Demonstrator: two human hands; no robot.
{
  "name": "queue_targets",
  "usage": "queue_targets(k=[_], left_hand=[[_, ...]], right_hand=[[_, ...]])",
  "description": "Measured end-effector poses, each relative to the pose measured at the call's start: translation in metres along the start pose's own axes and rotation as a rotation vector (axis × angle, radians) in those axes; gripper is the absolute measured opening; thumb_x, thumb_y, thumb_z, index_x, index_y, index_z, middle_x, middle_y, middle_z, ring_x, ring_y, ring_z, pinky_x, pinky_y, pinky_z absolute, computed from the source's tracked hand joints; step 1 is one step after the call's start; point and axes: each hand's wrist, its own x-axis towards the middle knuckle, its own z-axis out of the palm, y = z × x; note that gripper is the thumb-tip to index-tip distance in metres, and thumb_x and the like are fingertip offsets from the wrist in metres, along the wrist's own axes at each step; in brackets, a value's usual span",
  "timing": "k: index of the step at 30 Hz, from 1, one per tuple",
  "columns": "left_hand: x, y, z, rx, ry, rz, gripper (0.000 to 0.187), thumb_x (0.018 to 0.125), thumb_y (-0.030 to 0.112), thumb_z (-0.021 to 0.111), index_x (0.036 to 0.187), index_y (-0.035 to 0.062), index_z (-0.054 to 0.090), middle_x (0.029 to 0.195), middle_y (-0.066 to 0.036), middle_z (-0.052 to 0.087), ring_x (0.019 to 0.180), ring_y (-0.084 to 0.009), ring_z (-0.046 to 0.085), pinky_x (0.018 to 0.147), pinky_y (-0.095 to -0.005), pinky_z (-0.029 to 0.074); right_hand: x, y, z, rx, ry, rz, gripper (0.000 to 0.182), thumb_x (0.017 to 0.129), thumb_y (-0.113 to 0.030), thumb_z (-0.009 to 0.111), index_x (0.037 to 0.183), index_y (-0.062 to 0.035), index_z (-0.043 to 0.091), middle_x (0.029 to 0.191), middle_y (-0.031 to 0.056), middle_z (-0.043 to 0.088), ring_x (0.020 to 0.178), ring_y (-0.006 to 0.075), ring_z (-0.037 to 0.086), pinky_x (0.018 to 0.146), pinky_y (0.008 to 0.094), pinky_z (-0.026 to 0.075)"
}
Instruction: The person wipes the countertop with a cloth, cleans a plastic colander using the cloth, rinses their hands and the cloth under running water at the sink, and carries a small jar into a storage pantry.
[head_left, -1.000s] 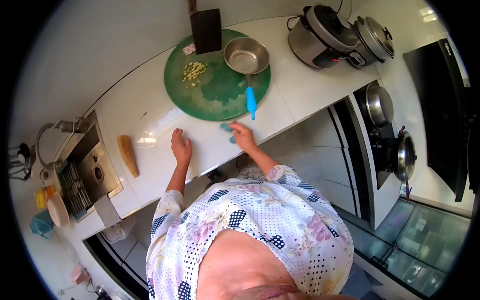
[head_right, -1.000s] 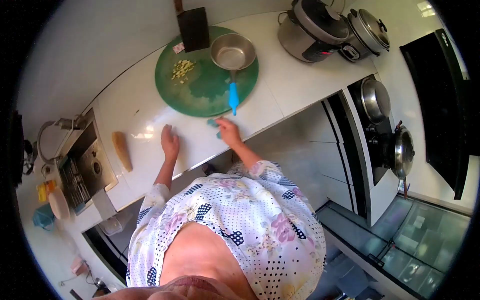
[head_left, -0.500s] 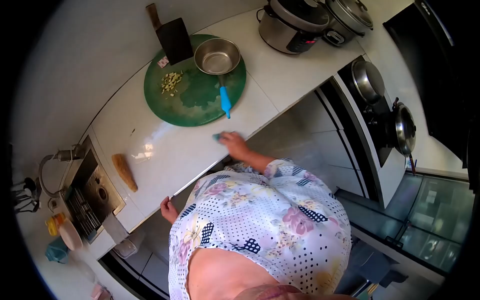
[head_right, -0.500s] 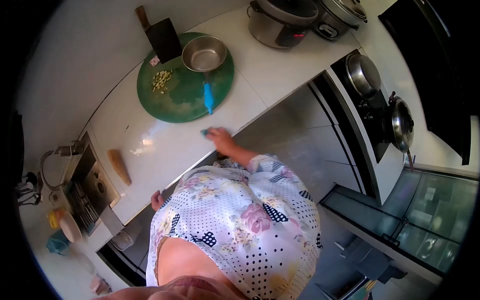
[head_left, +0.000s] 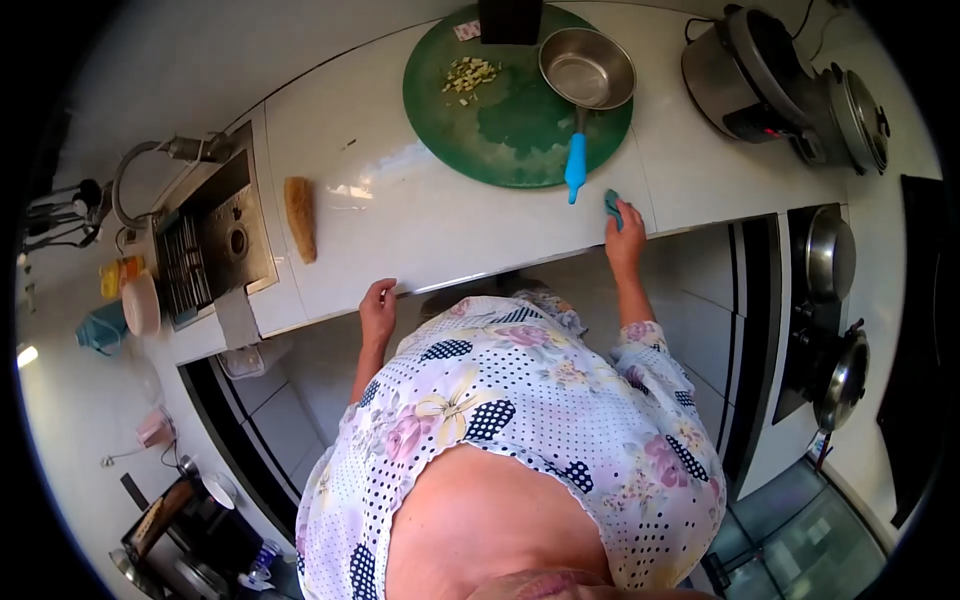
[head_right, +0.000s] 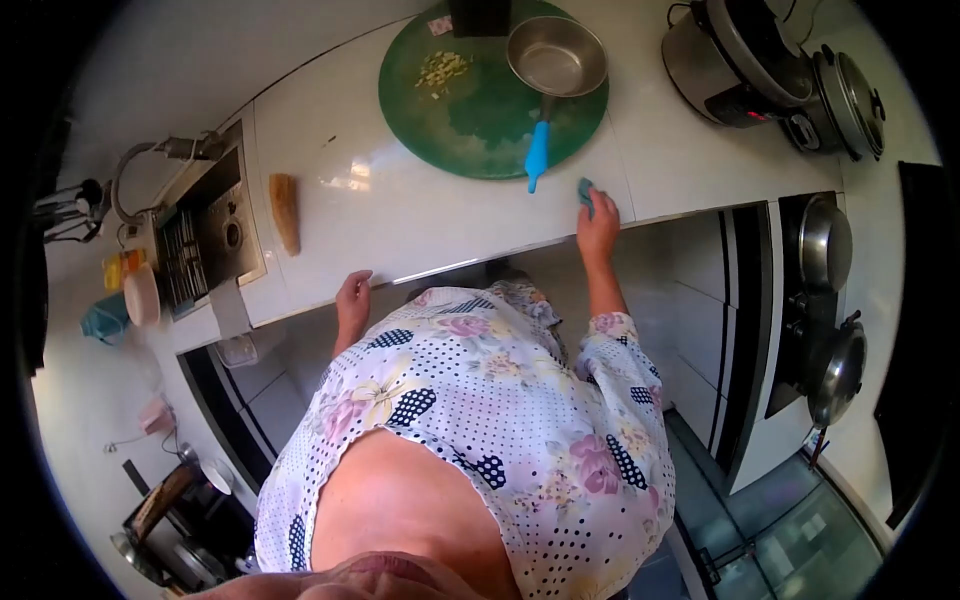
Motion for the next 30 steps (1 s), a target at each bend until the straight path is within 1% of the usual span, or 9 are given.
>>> queue_targets(k=[7, 10, 14, 19, 20, 21, 23, 26, 30], left_hand=[[0.004, -0.025, -0.030, -0.044, -0.065, 0.004, 0.020, 0.085, 0.003, 0.055, 0.102, 0.0042, 0.064, 0.083, -0.007, 0.065, 0.070, -0.0118, 0.058, 0.066, -0.0251, 0.047], [0.009, -0.052, -0.057, -0.056, -0.081, 0.040, 0.019, 0.085, 0.003, 0.055, 0.102, 0.0040, 0.064, 0.085, -0.009, 0.066, 0.074, -0.0144, 0.060, 0.068, -0.0263, 0.048], [0.013, -0.099, -0.105, -0.052, -0.082, 0.054, 0.018, 0.085, 0.003, 0.055, 0.100, 0.0039, 0.064, 0.087, -0.011, 0.066, 0.079, -0.0181, 0.062, 0.072, -0.0283, 0.049], [0.028, -0.176, -0.177, -0.101, -0.036, 0.097, 0.016, 0.085, 0.004, 0.055, 0.098, 0.0034, 0.064, 0.086, -0.011, 0.066, 0.077, -0.0178, 0.062, 0.070, -0.0286, 0.049], [0.033, -0.188, -0.187, -0.108, -0.038, 0.117, 0.016, 0.085, 0.004, 0.055, 0.098, 0.0033, 0.064, 0.085, -0.010, 0.066, 0.076, -0.0172, 0.061, 0.069, -0.0285, 0.049], [0.037, -0.185, -0.203, -0.118, -0.075, 0.048, 0.015, 0.086, 0.005, 0.054, 0.097, 0.0031, 0.064, 0.084, -0.009, 0.065, 0.073, -0.0151, 0.059, 0.067, -0.0277, 0.048], [0.050, -0.188, -0.226, -0.089, -0.093, 0.079, 0.015, 0.086, 0.004, 0.053, 0.097, 0.0024, 0.064, 0.084, -0.009, 0.065, 0.072, -0.0142, 0.058, 0.066, -0.0271, 0.047], [0.072, -0.213, -0.239, -0.125, -0.145, 0.170, 0.016, 0.086, 0.003, 0.051, 0.097, 0.0010, 0.063, 0.088, -0.010, 0.065, 0.079, -0.0157, 0.061, 0.072, -0.0277, 0.048], [0.092, -0.212, -0.241, -0.086, -0.216, 0.181, 0.017, 0.086, 0.002, 0.051, 0.098, 0.0005, 0.063, 0.090, -0.011, 0.066, 0.083, -0.0168, 0.061, 0.076, -0.0283, 0.049]], right_hand=[[-0.058, -0.038, 0.023, -0.124, -0.211, -0.211, 0.032, 0.076, -0.002, 0.059, 0.107, -0.0045, 0.063, 0.097, 0.0172, 0.056, 0.087, 0.0336, 0.055, 0.076, 0.0410, 0.046], [-0.089, -0.105, 0.055, -0.049, -0.242, -0.260, 0.026, 0.080, -0.007, 0.058, 0.106, -0.0055, 0.061, 0.088, 0.0173, 0.055, 0.081, 0.0350, 0.054, 0.067, 0.0450, 0.045], [-0.134, -0.208, 0.123, 0.143, -0.290, -0.295, 0.018, 0.087, -0.011, 0.055, 0.103, -0.0037, 0.060, 0.085, 0.0173, 0.055, 0.078, 0.0348, 0.054, 0.065, 0.0458, 0.044], [-0.167, -0.348, 0.225, 0.268, -0.334, -0.369, 0.014, 0.085, -0.008, 0.054, 0.096, -0.0009, 0.060, 0.082, 0.0171, 0.053, 0.077, 0.0342, 0.052, 0.065, 0.0450, 0.042], [-0.172, -0.367, 0.250, 0.272, -0.372, -0.284, 0.011, 0.085, -0.008, 0.054, 0.092, -0.0009, 0.059, 0.083, 0.0184, 0.053, 0.077, 0.0349, 0.052, 0.065, 0.0455, 0.042], [-0.169, -0.389, 0.261, 0.278, -0.395, -0.322, 0.010, 0.085, -0.008, 0.053, 0.090, -0.0006, 0.058, 0.085, 0.0194, 0.053, 0.078, 0.0362, 0.052, 0.066, 0.0458, 0.042], [-0.166, -0.414, 0.278, 0.335, -0.456, -0.260, 0.015, 0.082, -0.010, 0.057, 0.094, -0.0031, 0.060, 0.089, 0.0186, 0.053, 0.082, 0.0371, 0.053, 0.070, 0.0456, 0.043], [-0.160, -0.405, 0.291, 0.585, -0.498, 0.123, 0.033, 0.078, -0.014, 0.064, 0.111, -0.0079, 0.062, 0.095, 0.0166, 0.059, 0.090, 0.0326, 0.058, 0.081, 0.0369, 0.047], [-0.149, -0.333, 0.270, 0.653, -0.206, 0.463, 0.035, 0.079, -0.015, 0.066, 0.113, -0.0050, 0.061, 0.106, 0.0138, 0.063, 0.097, 0.0233, 0.061, 0.086, 0.0319, 0.047]])
